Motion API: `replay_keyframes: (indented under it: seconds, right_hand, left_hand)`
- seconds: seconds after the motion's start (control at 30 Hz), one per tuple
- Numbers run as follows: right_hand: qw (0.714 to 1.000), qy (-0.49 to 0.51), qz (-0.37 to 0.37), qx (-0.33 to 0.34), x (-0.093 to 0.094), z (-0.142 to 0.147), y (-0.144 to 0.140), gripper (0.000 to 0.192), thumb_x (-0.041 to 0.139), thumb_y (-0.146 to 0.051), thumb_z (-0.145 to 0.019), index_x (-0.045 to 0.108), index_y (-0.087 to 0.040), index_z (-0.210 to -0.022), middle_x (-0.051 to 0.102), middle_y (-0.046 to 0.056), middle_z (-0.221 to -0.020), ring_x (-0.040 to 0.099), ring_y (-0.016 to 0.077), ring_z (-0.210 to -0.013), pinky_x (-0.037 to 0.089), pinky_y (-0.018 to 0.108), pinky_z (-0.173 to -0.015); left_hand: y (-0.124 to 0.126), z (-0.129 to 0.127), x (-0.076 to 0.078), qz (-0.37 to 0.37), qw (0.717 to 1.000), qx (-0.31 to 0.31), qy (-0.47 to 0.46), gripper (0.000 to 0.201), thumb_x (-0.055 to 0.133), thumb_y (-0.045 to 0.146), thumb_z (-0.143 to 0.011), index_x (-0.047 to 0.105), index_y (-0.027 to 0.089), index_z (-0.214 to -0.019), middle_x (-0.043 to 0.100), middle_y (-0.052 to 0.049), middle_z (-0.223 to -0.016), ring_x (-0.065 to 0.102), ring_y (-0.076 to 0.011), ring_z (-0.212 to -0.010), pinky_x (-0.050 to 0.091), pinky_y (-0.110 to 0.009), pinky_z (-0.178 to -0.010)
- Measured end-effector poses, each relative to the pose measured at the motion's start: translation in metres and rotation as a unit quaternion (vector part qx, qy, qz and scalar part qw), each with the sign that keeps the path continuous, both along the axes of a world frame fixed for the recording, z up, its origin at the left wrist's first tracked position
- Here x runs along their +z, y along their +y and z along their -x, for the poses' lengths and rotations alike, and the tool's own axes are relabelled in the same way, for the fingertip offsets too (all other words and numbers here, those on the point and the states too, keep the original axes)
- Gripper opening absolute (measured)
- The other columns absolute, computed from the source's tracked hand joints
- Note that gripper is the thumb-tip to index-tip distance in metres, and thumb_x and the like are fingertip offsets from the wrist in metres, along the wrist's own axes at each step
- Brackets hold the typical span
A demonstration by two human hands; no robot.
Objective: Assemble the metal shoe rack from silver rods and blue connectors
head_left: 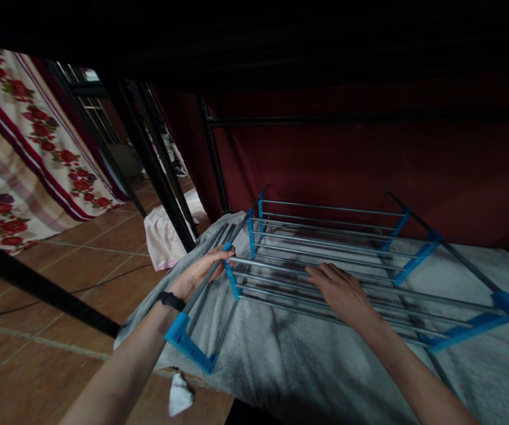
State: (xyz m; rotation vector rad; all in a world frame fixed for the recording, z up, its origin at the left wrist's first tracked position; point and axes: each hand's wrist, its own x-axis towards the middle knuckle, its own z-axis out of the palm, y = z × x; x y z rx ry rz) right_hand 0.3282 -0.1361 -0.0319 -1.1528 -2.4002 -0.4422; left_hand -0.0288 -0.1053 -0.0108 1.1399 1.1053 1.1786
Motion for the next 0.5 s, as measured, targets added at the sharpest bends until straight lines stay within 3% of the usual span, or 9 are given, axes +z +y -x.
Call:
replay_keyframes:
  seconds: [0.27, 0.5]
  right_hand:
    - [1.0, 0.0, 0.003, -0.003, -0.003, -0.002, 0.004, 0.021, 0.059, -0.021, -0.104, 0.067, -0.025, -0.124, 0.071, 0.004, -0.102, 0.068, 0.0188, -0.094, 0.048, 0.029, -0.075]
    - [1.0, 0.008, 0.008, 0.01, -0.005, -0.003, 0.009, 0.02, 0.057, -0.021, -0.105, 0.068, -0.026, -0.12, 0.071, 0.004, -0.098, 0.068, 0.0181, -0.091, 0.049, 0.028, -0.075]
  left_hand:
    - [0.007, 0.008, -0.011, 0.04, 0.994, -0.045, -0.089, 0.019, 0.081, 0.026, -0.075, 0.069, 0.018, -0.086, 0.063, -0.002, -0.075, 0.059, -0.0153, -0.069, 0.052, -0.027, -0.069]
    - [0.012, 0.016, -0.015, 0.055, 0.994, -0.021, -0.091, 0.029, 0.087, 0.023, -0.072, 0.07, 0.015, -0.094, 0.066, -0.002, -0.082, 0.064, -0.0153, -0.071, 0.055, -0.027, -0.067]
